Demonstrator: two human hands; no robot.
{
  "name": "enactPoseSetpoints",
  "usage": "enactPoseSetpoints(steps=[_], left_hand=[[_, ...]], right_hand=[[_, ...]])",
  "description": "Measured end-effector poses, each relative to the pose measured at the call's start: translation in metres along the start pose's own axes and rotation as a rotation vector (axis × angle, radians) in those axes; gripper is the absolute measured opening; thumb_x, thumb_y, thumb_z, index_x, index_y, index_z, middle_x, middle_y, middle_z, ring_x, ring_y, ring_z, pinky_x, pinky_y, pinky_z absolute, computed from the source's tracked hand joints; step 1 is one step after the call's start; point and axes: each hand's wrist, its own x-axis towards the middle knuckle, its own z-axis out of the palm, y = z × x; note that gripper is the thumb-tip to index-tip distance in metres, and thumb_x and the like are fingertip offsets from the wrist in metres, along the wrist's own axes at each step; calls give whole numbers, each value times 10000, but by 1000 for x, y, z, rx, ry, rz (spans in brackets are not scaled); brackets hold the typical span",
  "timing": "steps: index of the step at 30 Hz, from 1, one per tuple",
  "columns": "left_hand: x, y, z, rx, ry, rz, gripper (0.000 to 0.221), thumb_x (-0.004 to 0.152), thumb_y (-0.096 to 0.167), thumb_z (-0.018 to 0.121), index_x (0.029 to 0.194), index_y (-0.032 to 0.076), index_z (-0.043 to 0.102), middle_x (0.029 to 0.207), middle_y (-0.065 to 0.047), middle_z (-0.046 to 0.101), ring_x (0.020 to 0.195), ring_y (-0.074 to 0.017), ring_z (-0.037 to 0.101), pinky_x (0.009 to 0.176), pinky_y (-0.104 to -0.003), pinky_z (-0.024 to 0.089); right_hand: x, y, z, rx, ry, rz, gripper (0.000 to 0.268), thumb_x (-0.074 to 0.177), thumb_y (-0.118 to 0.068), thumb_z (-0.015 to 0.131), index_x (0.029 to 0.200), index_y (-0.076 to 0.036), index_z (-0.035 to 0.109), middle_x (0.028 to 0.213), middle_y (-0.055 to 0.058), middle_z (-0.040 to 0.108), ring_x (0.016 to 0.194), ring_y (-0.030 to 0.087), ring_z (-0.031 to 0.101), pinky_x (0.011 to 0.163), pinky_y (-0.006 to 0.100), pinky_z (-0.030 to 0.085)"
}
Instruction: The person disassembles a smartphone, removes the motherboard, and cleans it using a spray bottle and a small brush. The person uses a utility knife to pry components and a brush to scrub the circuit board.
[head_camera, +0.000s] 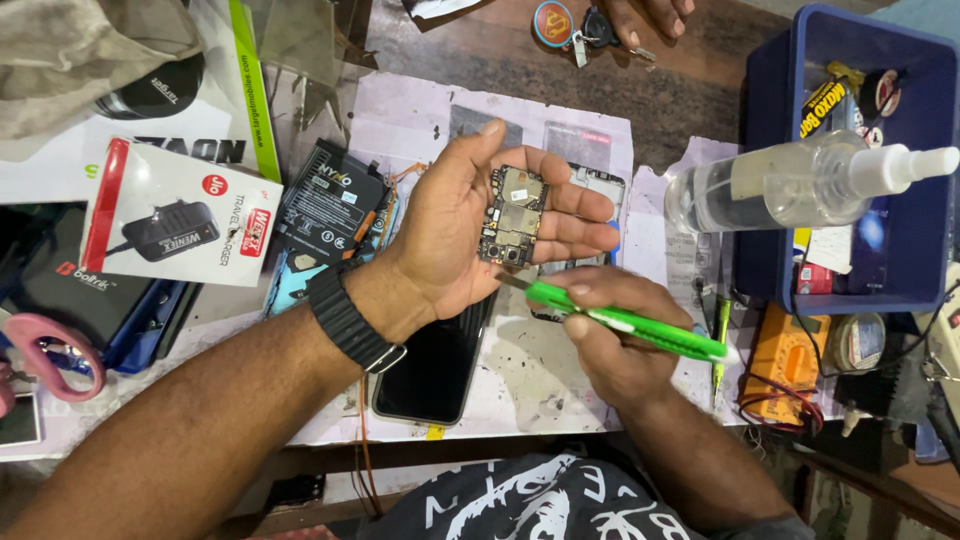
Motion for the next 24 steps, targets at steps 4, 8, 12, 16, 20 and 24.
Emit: enactPoseSetpoints(steps=[4,8,12,16,20,24], left_hand=[[0,3,0,23,-2,15,633,1114,506,256,1148,-34,584,1224,-343,664,1147,-477,688,1019,-536,574],[-1,0,3,85,-49,78,586,1138,468,279,1182,-35,576,1256,-332,654,1201,-464,676,1080,-531,556],[-5,-5,7,152,-70,105,543,1137,457,305,1201,-17,562,1302,-313,647,1237,-441,667,1121,-516,548],[-4,-9,9,204,-40,99,548,1113,471,315,1197,-11,562,1321,-309,639,1223,-432,667,1093,-503,541],[-3,-11,7,215,-31,98,551,1107,484,325,1203,-4,562,1324,-309,637,1220,-422,671,1090,-506,539],[-2,-10,6,163,-30,85,534,1108,473,338,1189,-3,564,1303,-306,640,1196,-416,690,1081,-514,562]], right_hand=[[10,-22,2,120,-92,-110,210,953,-14,625,1163,-17,628,1119,224,733,1037,293,764,886,406,680],[11,-55,3,-192,-255,-107,135,987,-53,567,1116,-54,610,1151,208,716,1023,274,742,991,419,590],[12,-57,14,-399,-330,14,232,958,10,581,1182,-22,635,1118,172,744,876,198,755,793,322,627],[11,-55,20,-439,-312,111,506,838,71,511,1336,33,592,1074,145,732,844,206,728,768,321,595],[18,-52,21,-560,-365,50,433,823,46,549,1251,46,613,1032,161,706,880,249,720,802,341,582],[18,-70,10,-522,-334,292,163,884,-4,578,1019,-9,669,862,113,710,746,224,682,690,332,563]])
